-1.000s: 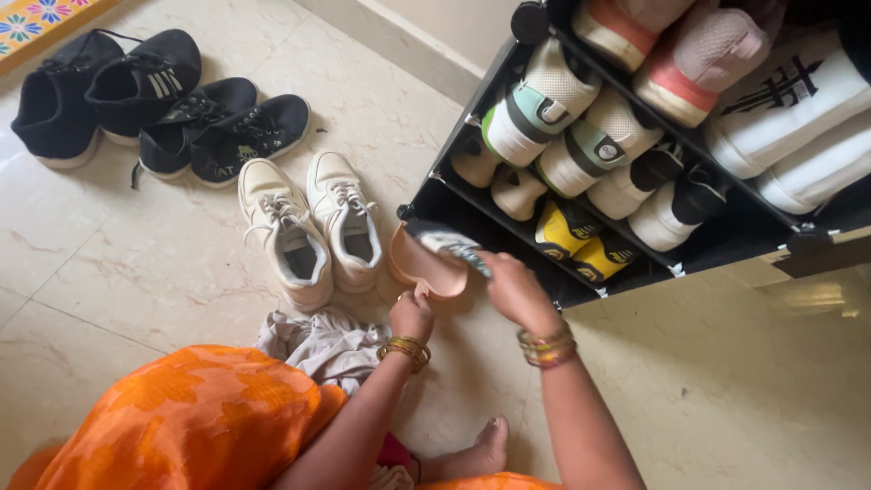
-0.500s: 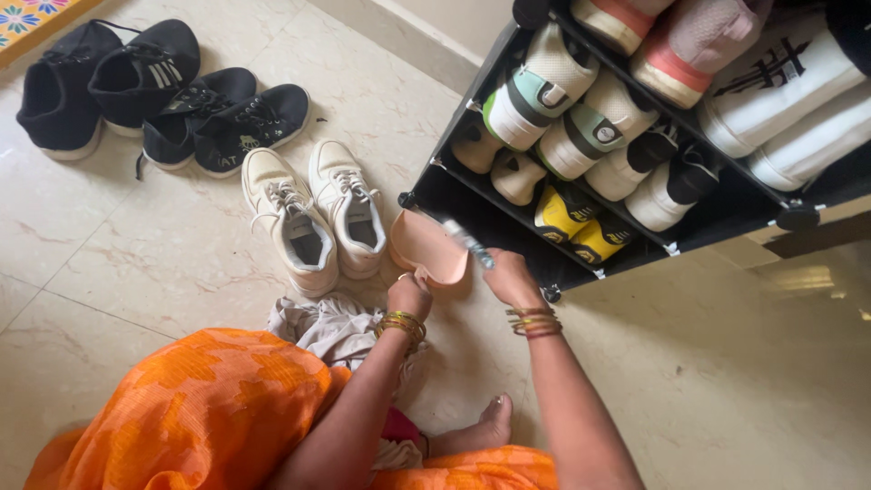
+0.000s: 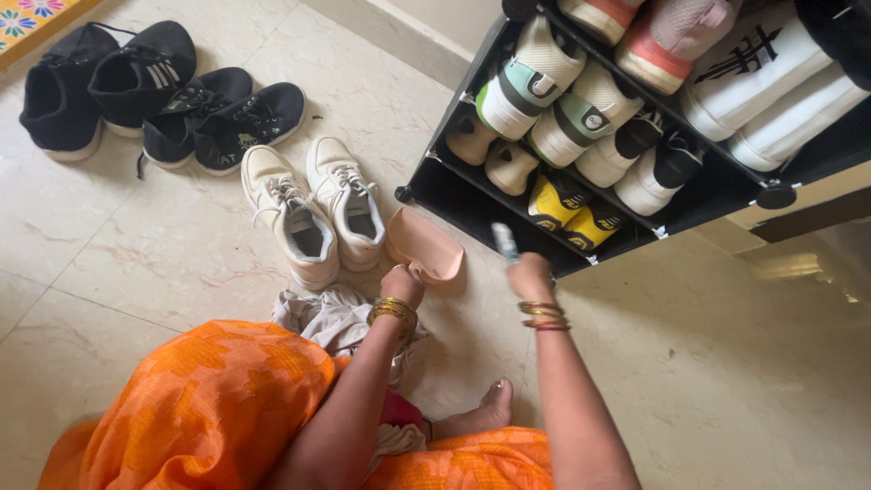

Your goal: The person cleans white shoes using a brush and a cloth while sitting on the floor near a shoe rack.

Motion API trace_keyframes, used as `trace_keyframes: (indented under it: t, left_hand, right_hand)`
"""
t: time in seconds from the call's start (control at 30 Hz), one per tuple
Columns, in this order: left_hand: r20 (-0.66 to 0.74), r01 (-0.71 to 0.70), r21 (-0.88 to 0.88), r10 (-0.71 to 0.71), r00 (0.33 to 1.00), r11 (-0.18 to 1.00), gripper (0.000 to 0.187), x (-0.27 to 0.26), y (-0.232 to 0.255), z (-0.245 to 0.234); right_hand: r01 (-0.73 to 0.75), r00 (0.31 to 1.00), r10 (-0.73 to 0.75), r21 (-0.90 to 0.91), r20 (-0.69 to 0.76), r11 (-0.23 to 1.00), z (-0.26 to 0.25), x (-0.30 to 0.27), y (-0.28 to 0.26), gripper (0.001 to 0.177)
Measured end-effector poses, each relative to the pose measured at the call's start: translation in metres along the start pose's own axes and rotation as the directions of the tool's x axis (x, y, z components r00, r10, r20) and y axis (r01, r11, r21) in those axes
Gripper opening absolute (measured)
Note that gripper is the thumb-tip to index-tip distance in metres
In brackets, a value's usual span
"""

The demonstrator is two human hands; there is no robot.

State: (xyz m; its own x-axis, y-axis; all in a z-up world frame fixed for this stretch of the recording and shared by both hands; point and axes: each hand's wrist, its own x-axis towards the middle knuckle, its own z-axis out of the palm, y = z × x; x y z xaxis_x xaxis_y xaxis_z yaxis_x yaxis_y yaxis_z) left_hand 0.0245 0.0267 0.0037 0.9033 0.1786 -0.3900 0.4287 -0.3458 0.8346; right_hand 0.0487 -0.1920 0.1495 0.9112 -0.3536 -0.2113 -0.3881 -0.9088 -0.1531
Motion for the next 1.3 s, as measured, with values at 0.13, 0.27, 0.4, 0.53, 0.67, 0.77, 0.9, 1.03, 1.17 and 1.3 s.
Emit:
trace_keyframes:
  t: [0.13,0.27,0.4,0.53,0.67,0.77,0.9,1.03,1.17,1.3]
  left_hand:
    - [-0.004,-0.016,0.021,0.017,1.000,1.000,0.037,0.001,-0.002,0.005]
    - [-0.010,-0.040,0.025,0.041,0.999,0.999,0.035,0.001,-0.002,0.004]
    - [0.012,-0.021,-0.007,0.021,1.000,1.000,0.034,0.001,-0.005,0.005]
    - [0.038,-0.056,0.053,0.054,0.998,0.997,0.035,0.005,-0.008,0.006]
    - [0.088,-0.070,0.084,0.063,0.994,0.994,0.034,0.002,-0.009,0.003]
    - [0.098,-0.046,0.080,0.038,0.994,0.996,0.037,-0.002,-0.008,-0.003]
    - [0.132,-0.025,0.049,0.019,0.991,0.998,0.038,-0.004,-0.008,-0.013]
    - [0.143,-0.032,0.058,0.023,0.989,0.998,0.038,-0.002,-0.007,-0.012]
    - [0.125,-0.068,0.051,0.061,0.990,0.996,0.038,-0.003,-0.009,-0.009]
    - [0.121,-0.059,0.069,0.051,0.991,0.996,0.038,-0.001,-0.006,-0.009]
  right_hand:
    - [0.270,0.956,-0.289,0.247,0.044,0.931,-0.007,-0.049,-0.026,0.040]
    - [0.195,0.975,-0.220,0.398,0.019,0.896,-0.046,-0.082,-0.014,0.042]
    - [0.064,0.984,-0.053,0.060,-0.173,0.996,-0.045,-0.058,0.037,0.026]
    - [-0.139,0.987,0.131,-0.097,-0.091,0.985,-0.006,-0.040,0.058,0.027]
    - [0.143,0.990,-0.144,0.130,0.004,0.981,-0.005,-0.094,-0.002,0.028]
    - [0.017,0.946,-0.087,0.220,0.312,0.975,-0.040,-0.147,-0.046,0.043]
    - [0.292,0.946,-0.313,0.199,0.086,0.936,-0.066,-0.174,-0.054,0.044]
    - [0.085,0.996,-0.083,0.158,-0.016,0.984,-0.073,-0.138,-0.023,0.044]
    - [-0.059,0.981,0.066,0.042,-0.185,0.997,-0.045,-0.079,0.023,0.028]
    - [-0.201,0.979,0.205,0.133,-0.016,0.970,-0.013,-0.049,0.024,0.030]
